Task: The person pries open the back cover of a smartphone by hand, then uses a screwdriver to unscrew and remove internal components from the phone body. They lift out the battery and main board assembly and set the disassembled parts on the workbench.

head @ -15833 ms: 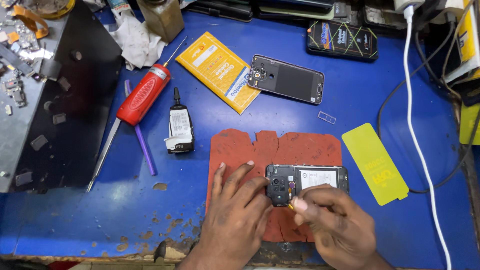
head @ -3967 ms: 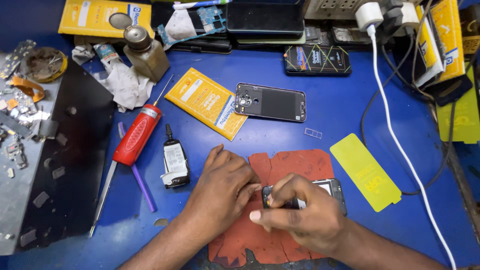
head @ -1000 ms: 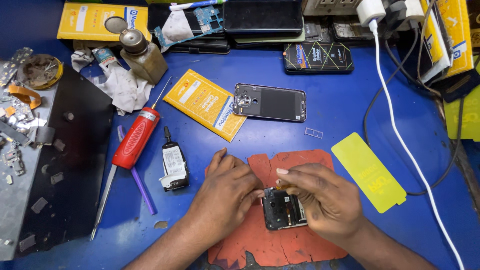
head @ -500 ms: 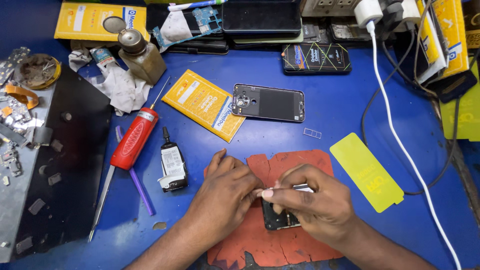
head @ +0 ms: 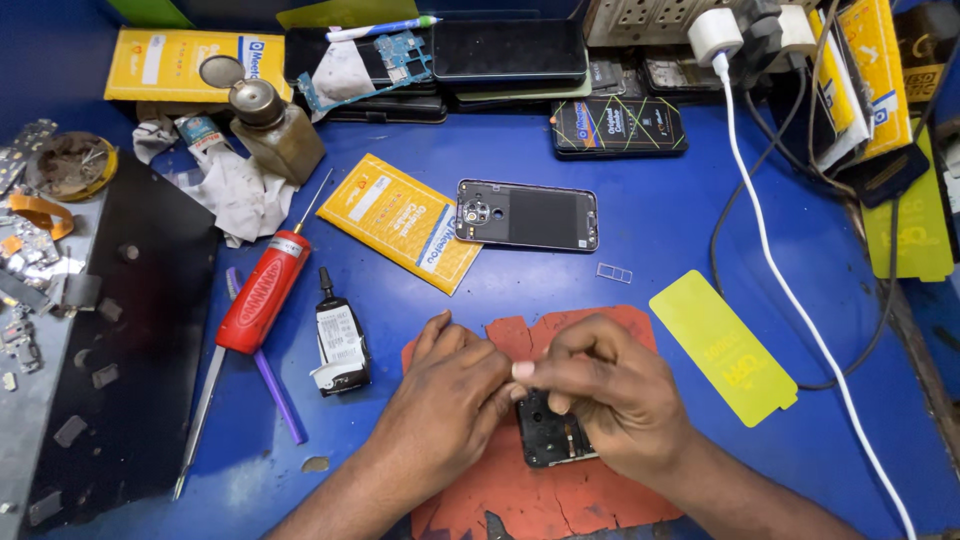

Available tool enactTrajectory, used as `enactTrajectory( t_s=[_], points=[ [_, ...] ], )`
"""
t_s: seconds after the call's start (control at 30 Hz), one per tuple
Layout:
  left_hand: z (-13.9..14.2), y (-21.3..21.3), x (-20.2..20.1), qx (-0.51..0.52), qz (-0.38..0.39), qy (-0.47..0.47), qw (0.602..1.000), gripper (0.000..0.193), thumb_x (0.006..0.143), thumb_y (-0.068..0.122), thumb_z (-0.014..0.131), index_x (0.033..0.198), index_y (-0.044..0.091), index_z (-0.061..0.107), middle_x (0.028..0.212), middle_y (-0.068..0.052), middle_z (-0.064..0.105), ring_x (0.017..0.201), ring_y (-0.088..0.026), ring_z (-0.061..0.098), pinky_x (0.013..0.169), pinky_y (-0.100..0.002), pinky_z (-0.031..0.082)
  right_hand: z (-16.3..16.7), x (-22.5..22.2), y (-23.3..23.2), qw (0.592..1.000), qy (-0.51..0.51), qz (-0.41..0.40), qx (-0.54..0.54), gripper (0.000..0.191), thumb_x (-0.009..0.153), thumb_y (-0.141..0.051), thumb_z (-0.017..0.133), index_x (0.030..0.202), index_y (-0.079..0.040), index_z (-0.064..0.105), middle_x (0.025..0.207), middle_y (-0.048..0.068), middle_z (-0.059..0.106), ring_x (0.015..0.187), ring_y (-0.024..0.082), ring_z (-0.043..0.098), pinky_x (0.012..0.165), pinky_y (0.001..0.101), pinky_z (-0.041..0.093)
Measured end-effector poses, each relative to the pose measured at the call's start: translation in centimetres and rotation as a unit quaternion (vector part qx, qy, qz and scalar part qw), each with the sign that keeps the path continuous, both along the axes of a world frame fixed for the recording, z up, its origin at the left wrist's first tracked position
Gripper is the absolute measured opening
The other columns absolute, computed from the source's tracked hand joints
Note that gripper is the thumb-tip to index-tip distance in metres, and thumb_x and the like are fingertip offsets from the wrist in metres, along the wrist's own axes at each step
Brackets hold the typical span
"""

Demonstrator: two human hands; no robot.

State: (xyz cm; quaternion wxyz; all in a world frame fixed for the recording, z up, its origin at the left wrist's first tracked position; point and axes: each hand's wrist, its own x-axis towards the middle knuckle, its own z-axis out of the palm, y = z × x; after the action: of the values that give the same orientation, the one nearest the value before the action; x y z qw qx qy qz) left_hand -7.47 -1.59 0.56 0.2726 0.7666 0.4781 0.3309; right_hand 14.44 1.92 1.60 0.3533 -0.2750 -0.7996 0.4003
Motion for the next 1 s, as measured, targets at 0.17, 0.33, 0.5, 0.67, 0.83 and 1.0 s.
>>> enactTrajectory(
  t_s=[0.17,0.33,0.5,0.67,0.83,1.0],
  points=[
    [-0.07,0.10,-0.01,0.007,0.004,0.005,1.000,0.011,0.092,0.015,0.067,0.088,0.006,0.061,0.082,-0.009,0.060,0.088,-0.030,0.056,0.106,-0.053,0.037,-0.17,-0.03,0.00,0.999,0.034,0.022,-0.015,0.057,0.079,0.024,0.062,0.124,-0.011,0.070,0.102,0.004,0.066,0.087,0.014,0.071,0.078,0.0264,0.061],
    [-0.13,0.09,0.07,-0.007,-0.002,-0.001,1.000,0.009,0.093,0.014,0.065,0.089,0.007,0.062,0.082,-0.008,0.061,0.088,-0.030,0.056,0.109,-0.055,0.036,-0.22,0.27,0.27,0.998,0.038,0.041,-0.011,0.060,0.078,0.023,0.057,0.125,-0.011,0.073,0.104,0.004,0.072,0.094,0.017,0.076,0.082,0.0267,0.061],
    [-0.40,0.06,0.12,-0.006,-0.004,0.007,1.000,0.010,0.094,0.016,0.065,0.089,0.007,0.062,0.082,-0.008,0.062,0.087,-0.030,0.057,0.109,-0.056,0.036,-0.11,0.35,0.25,1.000,0.013,0.013,0.010,0.059,0.074,0.021,0.063,0.122,-0.012,0.075,0.101,0.004,0.070,0.091,0.015,0.074,0.077,0.0260,0.059],
    [-0.70,0.08,0.10,0.010,0.003,0.015,1.000,0.013,0.092,0.017,0.067,0.087,0.006,0.062,0.079,-0.009,0.060,0.087,-0.030,0.057,0.111,-0.058,0.035,0.04,0.29,-0.03,1.000,-0.020,-0.002,0.010,0.069,0.069,0.025,0.056,0.125,-0.012,0.072,0.103,0.005,0.070,0.087,0.012,0.073,0.074,0.0225,0.061],
    [-0.82,0.21,0.11,0.011,0.010,0.020,1.000,0.018,0.090,0.019,0.072,0.082,0.006,0.063,0.077,-0.009,0.062,0.086,-0.030,0.057,0.104,-0.053,0.038,-0.15,0.16,0.04,0.999,-0.015,-0.007,0.035,0.060,0.081,0.022,0.065,0.130,-0.012,0.069,0.103,0.004,0.069,0.091,0.012,0.070,0.073,0.0213,0.056],
    [-0.91,0.28,0.14,0.013,0.013,0.012,1.000,0.017,0.083,0.018,0.078,0.081,0.006,0.066,0.078,-0.007,0.063,0.087,-0.028,0.057,0.096,-0.046,0.041,-0.28,0.29,0.15,1.000,-0.007,0.004,0.024,0.062,0.079,0.023,0.059,0.129,-0.012,0.069,0.105,0.005,0.070,0.089,0.012,0.070,0.072,0.0223,0.057]
  ],
)
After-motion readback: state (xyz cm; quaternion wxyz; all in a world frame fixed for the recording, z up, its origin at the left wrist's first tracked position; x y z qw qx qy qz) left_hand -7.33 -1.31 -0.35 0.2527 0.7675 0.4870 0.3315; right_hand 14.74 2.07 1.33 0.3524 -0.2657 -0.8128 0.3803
